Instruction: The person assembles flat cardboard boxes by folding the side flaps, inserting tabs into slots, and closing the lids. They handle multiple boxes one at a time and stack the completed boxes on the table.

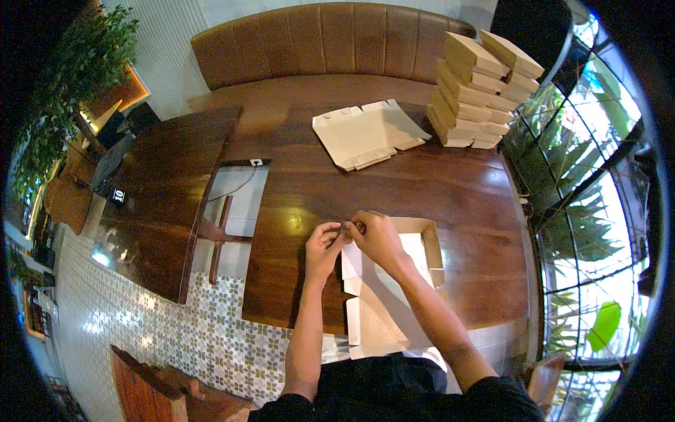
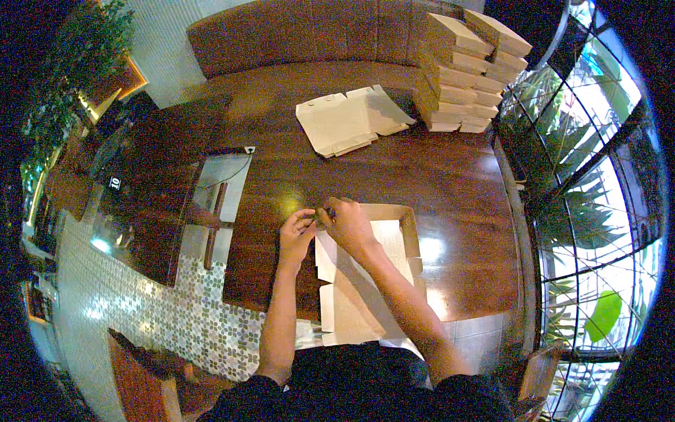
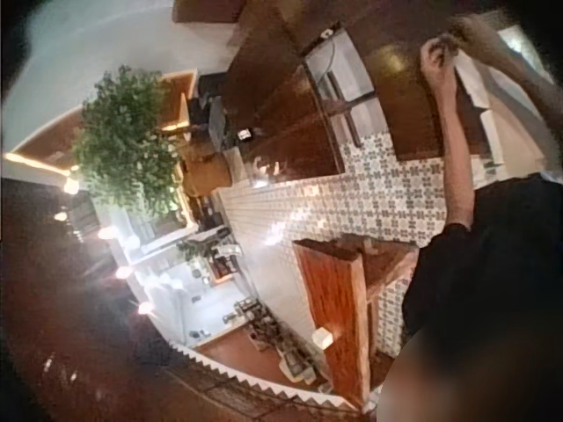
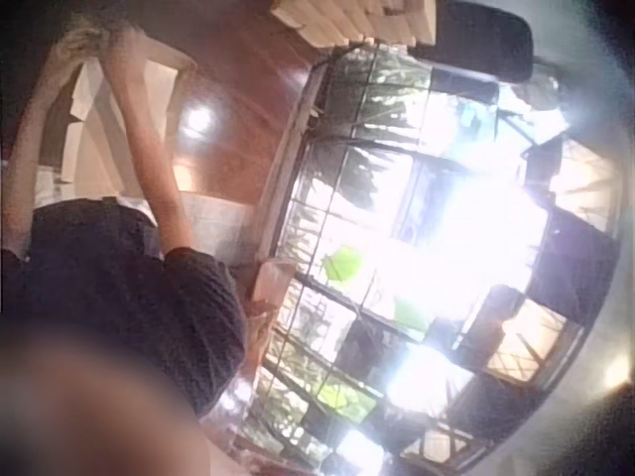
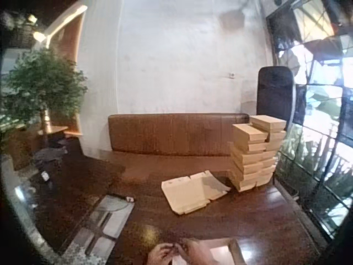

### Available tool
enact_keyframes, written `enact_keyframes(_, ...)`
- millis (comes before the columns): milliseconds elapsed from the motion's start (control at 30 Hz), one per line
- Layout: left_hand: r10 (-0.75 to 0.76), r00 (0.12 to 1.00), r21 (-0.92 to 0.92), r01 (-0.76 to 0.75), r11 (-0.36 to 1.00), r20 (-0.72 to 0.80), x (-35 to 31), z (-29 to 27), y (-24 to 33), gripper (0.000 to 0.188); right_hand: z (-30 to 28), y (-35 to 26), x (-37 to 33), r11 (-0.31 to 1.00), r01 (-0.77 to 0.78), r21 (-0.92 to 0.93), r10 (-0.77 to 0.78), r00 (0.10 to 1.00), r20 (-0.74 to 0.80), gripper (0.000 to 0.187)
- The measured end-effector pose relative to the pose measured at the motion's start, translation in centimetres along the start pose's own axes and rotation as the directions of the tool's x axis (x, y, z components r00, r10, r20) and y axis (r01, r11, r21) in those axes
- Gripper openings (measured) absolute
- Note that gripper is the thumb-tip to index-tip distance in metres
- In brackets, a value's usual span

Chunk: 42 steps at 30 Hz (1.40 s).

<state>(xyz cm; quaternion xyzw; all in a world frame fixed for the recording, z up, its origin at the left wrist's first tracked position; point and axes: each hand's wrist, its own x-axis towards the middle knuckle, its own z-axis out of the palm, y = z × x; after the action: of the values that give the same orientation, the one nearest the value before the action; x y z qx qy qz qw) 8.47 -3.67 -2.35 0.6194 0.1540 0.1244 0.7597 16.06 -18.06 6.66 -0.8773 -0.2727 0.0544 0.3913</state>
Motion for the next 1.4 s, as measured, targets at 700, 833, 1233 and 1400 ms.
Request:
enact_keyframes(700,-0.089,0.985,-0.154,0.112,0.982,0.149,-1.0,0.7,0.8,0.051,2.7,2.3,-6.2,0.866,-0.162,0.473,0.293,0.931,-0.219,0.022)
enact_keyframes(833,-0.097,0.988,-0.123,0.112,0.986,0.120,-1.1,0.9,1.1,0.051,3.0,2.8,-6.1,0.856,-0.177,0.486,0.292,0.941,-0.172,0.023)
enact_keyframes(1233,-0.039,0.991,-0.058,0.047,0.997,0.130,-0.9,0.9,0.4,0.048,3.6,3.5,-5.8,0.787,-0.160,0.596,0.320,0.932,-0.172,0.022)
enact_keyframes(1400,-0.027,0.990,-0.119,0.043,0.992,0.136,-0.8,0.8,0.1,0.045,3.7,3.8,-5.9,0.831,-0.149,0.537,0.280,0.945,-0.171,0.023)
